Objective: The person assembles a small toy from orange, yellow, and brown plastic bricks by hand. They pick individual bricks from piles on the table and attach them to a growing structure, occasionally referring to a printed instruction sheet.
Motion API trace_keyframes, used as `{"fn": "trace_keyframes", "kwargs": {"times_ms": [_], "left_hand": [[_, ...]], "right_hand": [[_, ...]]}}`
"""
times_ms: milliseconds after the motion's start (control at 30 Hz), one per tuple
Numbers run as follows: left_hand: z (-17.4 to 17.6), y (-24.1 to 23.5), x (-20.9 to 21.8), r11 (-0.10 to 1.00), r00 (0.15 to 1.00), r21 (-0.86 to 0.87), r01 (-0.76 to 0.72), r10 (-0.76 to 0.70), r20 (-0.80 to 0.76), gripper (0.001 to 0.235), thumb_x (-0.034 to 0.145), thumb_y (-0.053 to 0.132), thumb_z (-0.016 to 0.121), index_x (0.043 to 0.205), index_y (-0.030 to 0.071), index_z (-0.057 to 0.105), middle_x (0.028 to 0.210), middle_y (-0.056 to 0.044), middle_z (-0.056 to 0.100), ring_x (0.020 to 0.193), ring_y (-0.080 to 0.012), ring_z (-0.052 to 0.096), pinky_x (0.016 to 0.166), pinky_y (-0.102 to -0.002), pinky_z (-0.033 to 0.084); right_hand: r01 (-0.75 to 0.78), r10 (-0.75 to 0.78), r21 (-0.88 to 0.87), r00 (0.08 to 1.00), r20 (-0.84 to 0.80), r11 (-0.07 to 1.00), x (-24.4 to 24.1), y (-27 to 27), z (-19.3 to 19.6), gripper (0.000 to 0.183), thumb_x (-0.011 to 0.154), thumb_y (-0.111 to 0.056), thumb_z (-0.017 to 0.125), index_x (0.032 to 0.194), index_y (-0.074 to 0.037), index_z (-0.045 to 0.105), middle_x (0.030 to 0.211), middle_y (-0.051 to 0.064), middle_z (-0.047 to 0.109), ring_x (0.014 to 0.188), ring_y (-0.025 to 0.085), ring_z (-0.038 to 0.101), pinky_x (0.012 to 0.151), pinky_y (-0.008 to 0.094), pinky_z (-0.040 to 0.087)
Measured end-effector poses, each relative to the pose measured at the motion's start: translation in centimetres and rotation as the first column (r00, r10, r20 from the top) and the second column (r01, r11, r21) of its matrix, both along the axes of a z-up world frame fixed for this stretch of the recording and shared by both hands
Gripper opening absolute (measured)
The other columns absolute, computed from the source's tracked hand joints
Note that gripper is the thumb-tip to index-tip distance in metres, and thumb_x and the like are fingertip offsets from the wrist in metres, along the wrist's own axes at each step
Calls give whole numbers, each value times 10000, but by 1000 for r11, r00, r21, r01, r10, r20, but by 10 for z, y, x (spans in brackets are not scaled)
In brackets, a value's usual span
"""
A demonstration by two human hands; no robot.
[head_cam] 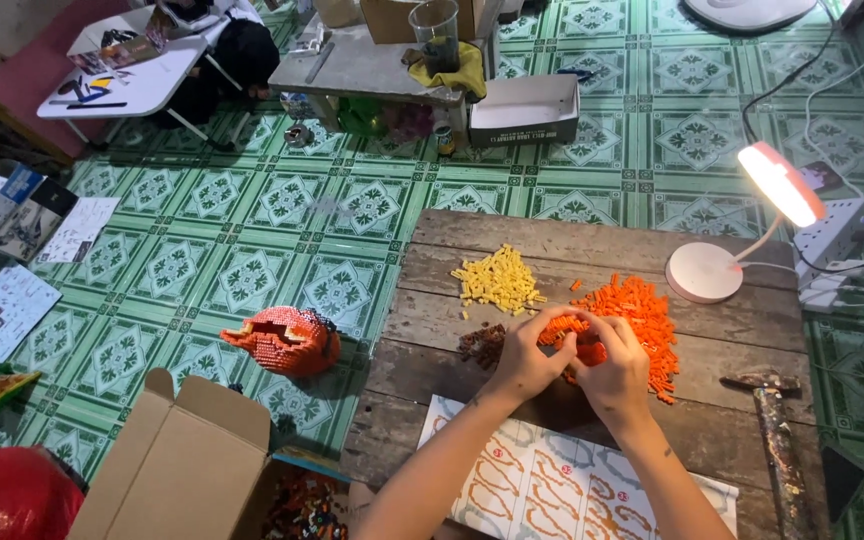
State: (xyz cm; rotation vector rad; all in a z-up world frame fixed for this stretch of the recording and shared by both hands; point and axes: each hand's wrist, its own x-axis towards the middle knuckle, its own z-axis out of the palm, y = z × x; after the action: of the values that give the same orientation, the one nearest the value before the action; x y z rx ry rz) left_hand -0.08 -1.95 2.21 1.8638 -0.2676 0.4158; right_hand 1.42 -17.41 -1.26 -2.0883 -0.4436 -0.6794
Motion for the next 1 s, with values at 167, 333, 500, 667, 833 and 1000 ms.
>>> {"fn": "trace_keyframes", "kwargs": {"times_ms": [167, 333, 500, 667, 833, 1000], "left_hand": [[-3, -2, -3, 1000, 1000, 12, -3, 3, -1, 317, 1040, 58, 760, 1353, 88, 795, 1228, -200, 841, 1152, -457, 800, 958, -551, 672], [0, -7, -6, 999, 999, -16, -28, 28, -36, 336, 986, 12, 771, 1316, 79, 786, 1208, -207, 839, 1144, -455, 805, 916, -535, 682], [-5, -11, -8, 993, 985, -78, -92, 80, -153, 307, 932, -22, 773, 1222, 78, 795, 1130, -220, 848, 1071, -434, 822, 852, -476, 686], [1, -15, -10, 980, 964, -98, -176, 151, -217, 270, 918, -27, 776, 1164, 74, 819, 1104, -242, 850, 1031, -433, 829, 776, -458, 695], [2, -19, -12, 971, 954, -97, -218, 190, -233, 256, 913, -23, 780, 1144, 75, 832, 1108, -245, 852, 1027, -425, 833, 761, -470, 697], [-1, -21, -12, 973, 951, -58, -223, 204, -230, 226, 926, -3, 797, 1138, 72, 824, 1113, -232, 854, 982, -420, 830, 741, -456, 689]], "right_hand": [[6, -6, 7, 1000, -3, 1000, 0, -1, -5, 564, 765, -52, 1007, 1307, -47, 849, 979, 93, 731, 850, 274, 770, 828, 412, 648], [10, -10, 1, 1000, -9, 1000, 6, -2, -22, 563, 777, -20, 963, 1323, -68, 836, 968, 81, 706, 867, 260, 759, 848, 403, 639], [4, -4, -11, 1000, 5, 1000, 4, -2, -24, 535, 783, 30, 921, 1305, -67, 850, 995, 99, 729, 889, 288, 767, 858, 407, 643], [-6, 6, -34, 1000, 5, 999, 0, 1, -18, 607, 734, 17, 935, 1326, -82, 845, 1024, 73, 736, 915, 266, 776, 889, 389, 641], [-10, 10, -35, 1000, 2, 999, 1, -1, -20, 657, 690, 31, 942, 1331, -86, 850, 1030, 63, 742, 914, 253, 778, 895, 375, 641], [-18, 18, -57, 1000, -14, 998, -1, -1, -12, 652, 735, 114, 868, 1357, -80, 837, 1022, 72, 723, 910, 262, 764, 880, 366, 636]]}}
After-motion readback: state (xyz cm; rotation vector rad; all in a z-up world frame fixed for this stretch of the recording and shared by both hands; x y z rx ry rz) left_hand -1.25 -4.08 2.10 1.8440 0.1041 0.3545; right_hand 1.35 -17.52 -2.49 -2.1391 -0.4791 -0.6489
